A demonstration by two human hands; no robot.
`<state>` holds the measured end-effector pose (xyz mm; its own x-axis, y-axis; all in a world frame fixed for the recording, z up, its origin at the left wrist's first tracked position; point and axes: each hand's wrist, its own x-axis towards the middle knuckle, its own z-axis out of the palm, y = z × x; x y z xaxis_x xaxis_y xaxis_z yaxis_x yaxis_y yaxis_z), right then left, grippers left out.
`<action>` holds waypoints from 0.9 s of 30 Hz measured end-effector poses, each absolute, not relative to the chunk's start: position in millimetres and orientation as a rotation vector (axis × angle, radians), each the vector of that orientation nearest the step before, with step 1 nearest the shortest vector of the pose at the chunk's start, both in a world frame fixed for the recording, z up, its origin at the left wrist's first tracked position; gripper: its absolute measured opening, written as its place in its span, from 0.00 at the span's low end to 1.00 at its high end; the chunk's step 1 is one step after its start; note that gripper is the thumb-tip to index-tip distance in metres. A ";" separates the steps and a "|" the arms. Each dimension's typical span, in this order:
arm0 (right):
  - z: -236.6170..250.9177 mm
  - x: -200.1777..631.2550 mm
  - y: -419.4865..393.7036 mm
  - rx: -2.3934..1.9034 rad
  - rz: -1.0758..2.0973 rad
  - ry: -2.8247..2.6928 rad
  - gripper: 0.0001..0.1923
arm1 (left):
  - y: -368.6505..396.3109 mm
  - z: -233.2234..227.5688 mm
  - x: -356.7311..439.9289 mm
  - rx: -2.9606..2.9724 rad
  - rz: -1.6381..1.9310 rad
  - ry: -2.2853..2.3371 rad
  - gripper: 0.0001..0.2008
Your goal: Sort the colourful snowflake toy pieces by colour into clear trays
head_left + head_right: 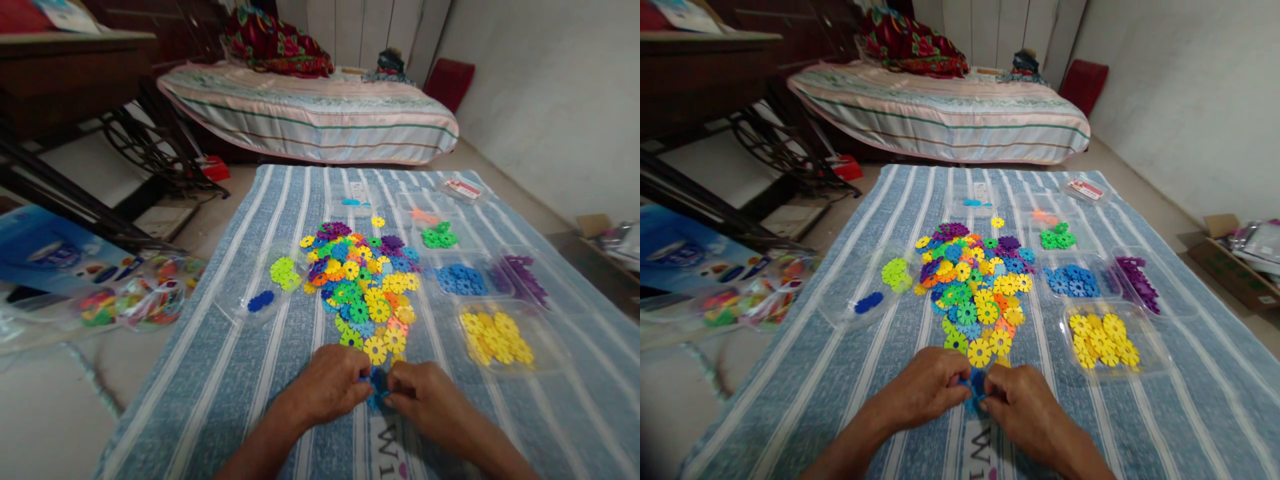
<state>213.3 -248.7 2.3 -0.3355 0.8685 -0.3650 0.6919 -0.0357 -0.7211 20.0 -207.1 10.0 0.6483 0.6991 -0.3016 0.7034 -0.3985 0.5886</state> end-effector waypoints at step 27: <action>16.6 197.0 -207.7 -1.562 1.163 -2.308 0.05 | -204.5 2.5 3.1 2.082 0.160 1.279 0.10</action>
<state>197.0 -207.7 16.6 -0.4596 0.8344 -0.3042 0.7408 0.1713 -0.6495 3.1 -204.5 2.5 0.5094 0.8276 -0.2357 0.7442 -0.2862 0.6035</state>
